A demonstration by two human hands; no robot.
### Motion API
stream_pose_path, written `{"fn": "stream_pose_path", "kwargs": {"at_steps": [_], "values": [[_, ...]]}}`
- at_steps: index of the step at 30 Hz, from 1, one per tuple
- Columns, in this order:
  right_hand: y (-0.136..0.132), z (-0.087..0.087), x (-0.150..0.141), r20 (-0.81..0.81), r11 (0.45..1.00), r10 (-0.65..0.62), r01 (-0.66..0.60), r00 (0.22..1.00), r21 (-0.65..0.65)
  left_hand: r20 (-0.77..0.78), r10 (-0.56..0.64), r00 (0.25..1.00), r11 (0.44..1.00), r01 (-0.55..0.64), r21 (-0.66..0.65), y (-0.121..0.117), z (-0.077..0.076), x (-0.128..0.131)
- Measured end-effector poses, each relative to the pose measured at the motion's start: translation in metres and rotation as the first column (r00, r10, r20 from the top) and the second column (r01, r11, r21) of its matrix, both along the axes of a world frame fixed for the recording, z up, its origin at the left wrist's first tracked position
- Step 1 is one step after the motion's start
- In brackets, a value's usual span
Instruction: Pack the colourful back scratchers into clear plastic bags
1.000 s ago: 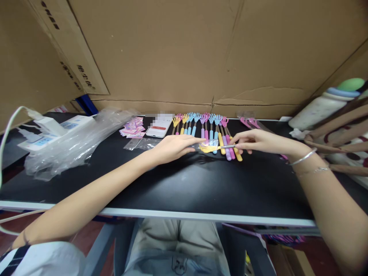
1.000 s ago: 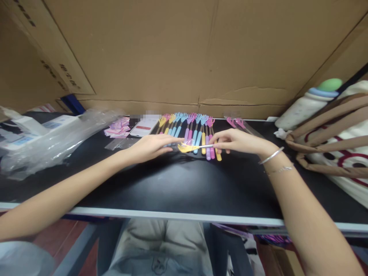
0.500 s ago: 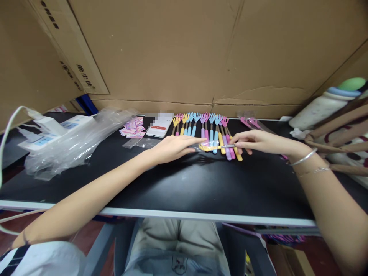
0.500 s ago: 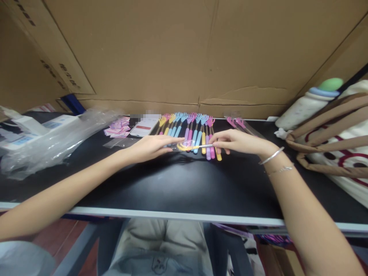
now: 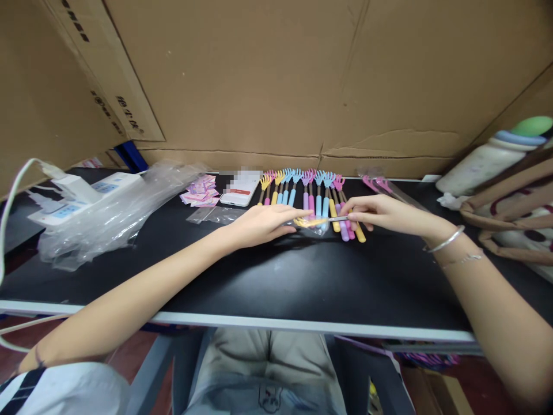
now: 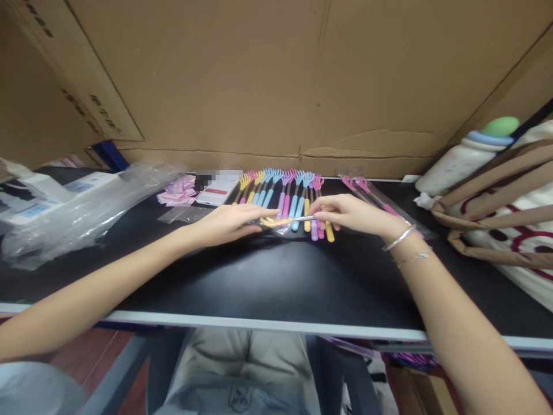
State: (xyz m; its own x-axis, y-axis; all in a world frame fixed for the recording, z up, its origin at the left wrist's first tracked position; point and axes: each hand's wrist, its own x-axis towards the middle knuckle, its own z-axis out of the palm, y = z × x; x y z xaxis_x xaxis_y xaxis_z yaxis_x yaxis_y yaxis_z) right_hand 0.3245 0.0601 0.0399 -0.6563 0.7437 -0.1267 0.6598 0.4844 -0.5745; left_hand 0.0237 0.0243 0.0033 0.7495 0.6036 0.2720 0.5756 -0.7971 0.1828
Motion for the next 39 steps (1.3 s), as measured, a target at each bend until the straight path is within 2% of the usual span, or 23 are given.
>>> {"fn": "stream_pose_path", "kwargs": {"at_steps": [5, 13, 19, 27, 33, 39], "values": [[-0.001, -0.003, -0.002, -0.029, 1.0, -0.002, 0.002, 1.0, 0.008, -0.008, 0.003, 1.0, 1.0, -0.003, 0.003, -0.002, 0.002, 0.001], [-0.003, -0.003, -0.004, -0.03, 0.999, 0.001, 0.001, 1.0, 0.048, -0.044, 0.008, 0.999, 0.996, -0.004, 0.092, -0.002, -0.002, 0.002], [-0.002, -0.004, -0.002, -0.027, 0.997, 0.045, -0.047, 0.999, -0.066, -0.042, 0.007, 0.999, 0.996, -0.003, 0.094, -0.004, -0.001, 0.004], [-0.003, 0.004, -0.002, -0.028, 0.992, 0.046, -0.049, 0.999, -0.12, -0.025, 0.022, 0.999, 0.997, -0.02, 0.076, -0.005, 0.0, 0.003], [-0.005, 0.0, -0.005, -0.062, 0.98, 0.048, -0.059, 0.997, -0.188, -0.008, -0.017, 1.0, 0.992, 0.018, 0.123, -0.005, -0.003, 0.004], [-0.01, -0.004, -0.015, -0.096, 0.988, -0.01, -0.005, 0.995, -0.155, -0.026, -0.007, 1.0, 0.99, 0.01, 0.142, -0.007, -0.004, 0.006]]}}
